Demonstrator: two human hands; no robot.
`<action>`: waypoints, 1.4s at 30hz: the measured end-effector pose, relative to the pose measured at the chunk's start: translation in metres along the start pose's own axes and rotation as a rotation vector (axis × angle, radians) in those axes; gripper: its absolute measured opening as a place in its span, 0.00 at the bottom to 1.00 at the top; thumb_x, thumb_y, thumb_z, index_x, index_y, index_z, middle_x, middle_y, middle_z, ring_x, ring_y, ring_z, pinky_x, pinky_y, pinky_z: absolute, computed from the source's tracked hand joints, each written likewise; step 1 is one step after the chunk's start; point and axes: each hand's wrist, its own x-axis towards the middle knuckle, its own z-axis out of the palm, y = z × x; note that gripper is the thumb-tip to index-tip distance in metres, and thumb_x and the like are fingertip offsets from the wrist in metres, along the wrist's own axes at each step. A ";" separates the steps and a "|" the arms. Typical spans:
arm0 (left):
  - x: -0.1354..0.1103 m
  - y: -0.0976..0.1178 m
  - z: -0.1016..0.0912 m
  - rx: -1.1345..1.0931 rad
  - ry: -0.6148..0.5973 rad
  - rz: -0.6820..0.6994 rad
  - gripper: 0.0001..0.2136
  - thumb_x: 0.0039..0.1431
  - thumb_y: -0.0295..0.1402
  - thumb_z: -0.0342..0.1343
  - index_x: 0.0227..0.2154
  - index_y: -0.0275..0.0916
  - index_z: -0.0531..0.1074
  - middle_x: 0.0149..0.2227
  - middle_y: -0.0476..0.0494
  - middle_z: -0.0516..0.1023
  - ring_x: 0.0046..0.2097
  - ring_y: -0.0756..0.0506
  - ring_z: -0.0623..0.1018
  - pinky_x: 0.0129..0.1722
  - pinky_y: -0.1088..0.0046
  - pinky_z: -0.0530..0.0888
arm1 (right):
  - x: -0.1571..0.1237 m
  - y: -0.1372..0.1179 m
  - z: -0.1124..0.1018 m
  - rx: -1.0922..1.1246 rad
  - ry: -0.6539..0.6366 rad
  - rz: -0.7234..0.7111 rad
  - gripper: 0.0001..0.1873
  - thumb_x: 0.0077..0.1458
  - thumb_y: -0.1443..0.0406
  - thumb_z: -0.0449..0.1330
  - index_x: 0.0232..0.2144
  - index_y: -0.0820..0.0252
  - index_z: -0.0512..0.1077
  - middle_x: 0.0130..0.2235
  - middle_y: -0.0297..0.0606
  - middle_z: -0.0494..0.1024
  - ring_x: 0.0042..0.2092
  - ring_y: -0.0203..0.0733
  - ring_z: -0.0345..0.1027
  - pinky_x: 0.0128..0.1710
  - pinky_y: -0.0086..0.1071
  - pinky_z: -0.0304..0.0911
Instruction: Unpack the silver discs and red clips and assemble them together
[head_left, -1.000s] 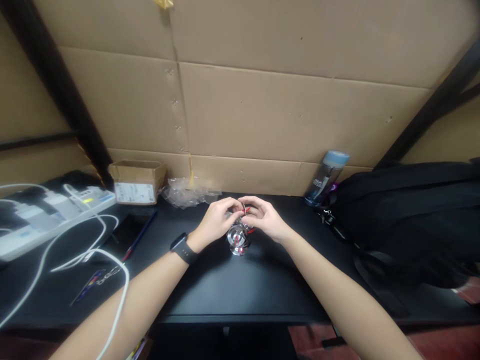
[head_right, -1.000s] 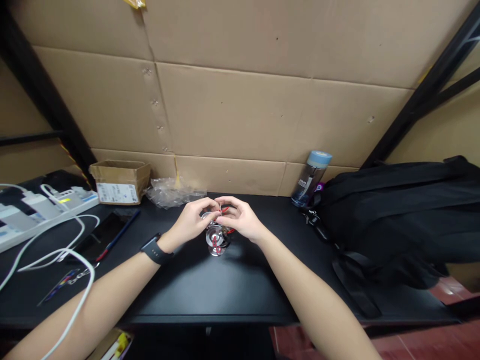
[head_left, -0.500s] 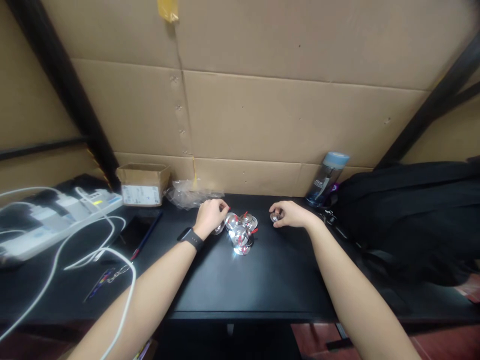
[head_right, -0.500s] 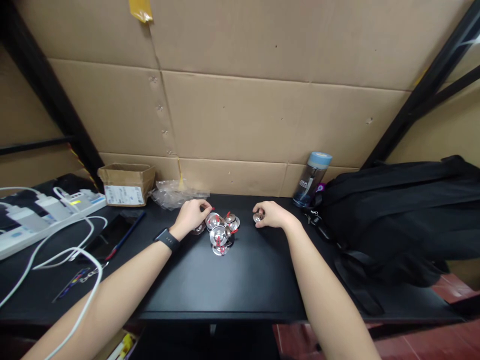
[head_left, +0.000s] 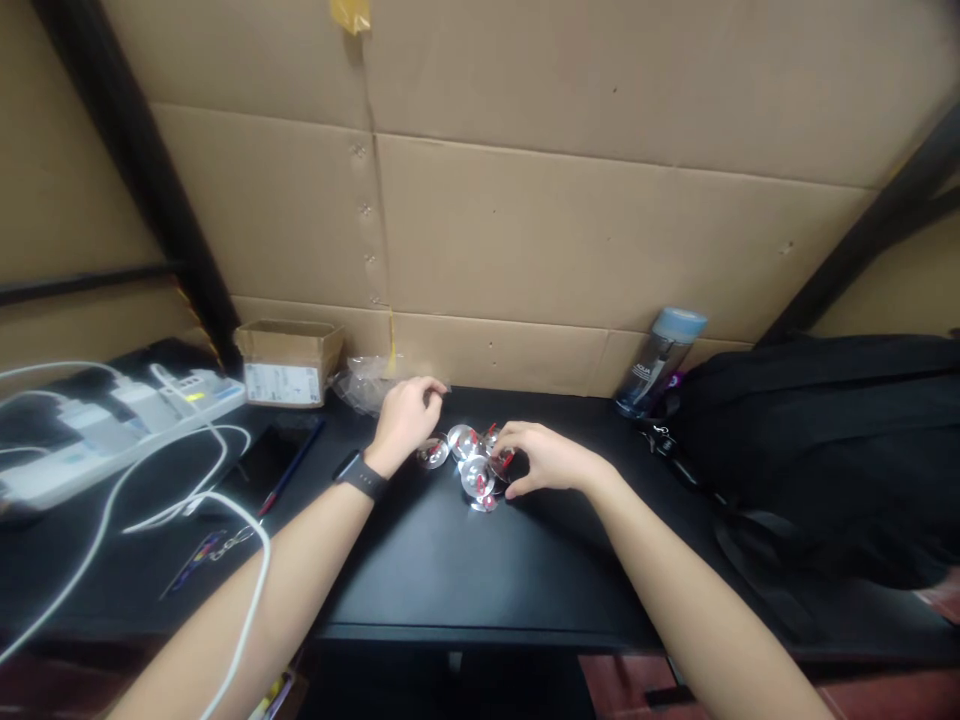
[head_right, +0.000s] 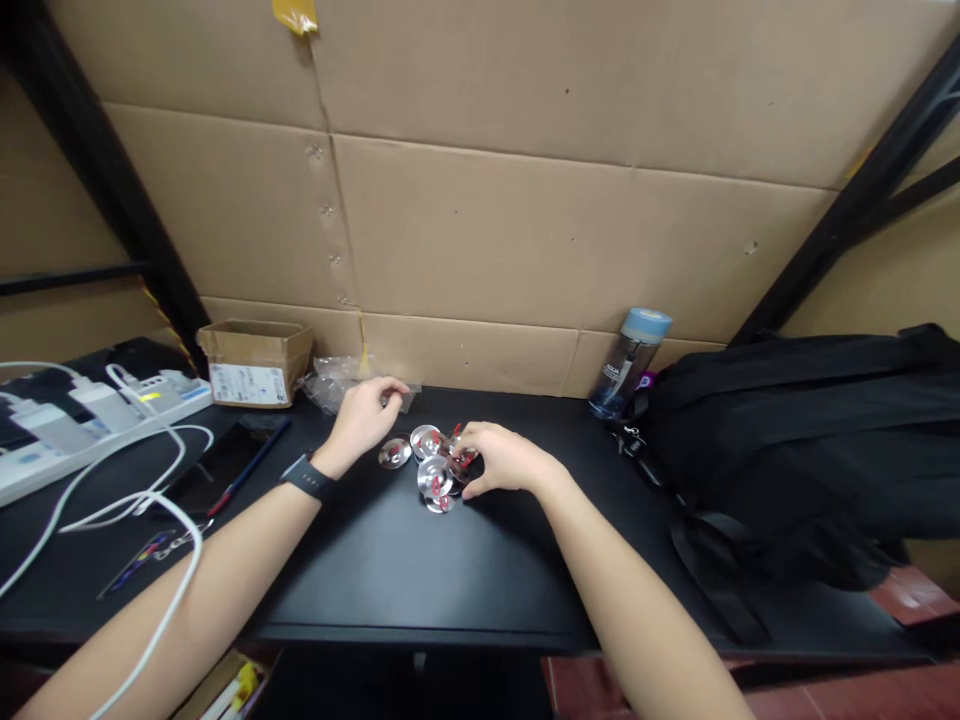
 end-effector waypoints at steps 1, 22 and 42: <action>0.001 0.001 -0.005 -0.010 0.026 -0.011 0.11 0.61 0.28 0.52 0.36 0.42 0.80 0.41 0.43 0.85 0.43 0.40 0.81 0.49 0.64 0.74 | 0.001 0.001 0.003 -0.010 0.005 0.006 0.24 0.39 0.60 0.78 0.42 0.53 0.80 0.45 0.38 0.77 0.46 0.47 0.72 0.47 0.37 0.66; -0.009 0.007 -0.001 -0.160 -0.708 0.317 0.16 0.69 0.35 0.49 0.50 0.43 0.79 0.49 0.45 0.83 0.47 0.45 0.82 0.48 0.73 0.73 | -0.004 0.015 -0.013 -0.023 0.172 -0.018 0.23 0.44 0.68 0.70 0.46 0.57 0.79 0.47 0.42 0.79 0.49 0.49 0.74 0.53 0.41 0.67; -0.013 0.017 -0.014 -0.164 -0.772 0.243 0.18 0.66 0.36 0.53 0.57 0.44 0.74 0.54 0.45 0.81 0.52 0.42 0.81 0.52 0.70 0.75 | -0.001 0.030 -0.001 0.438 -0.113 -0.010 0.25 0.46 0.69 0.68 0.49 0.57 0.78 0.51 0.38 0.80 0.47 0.43 0.76 0.50 0.35 0.70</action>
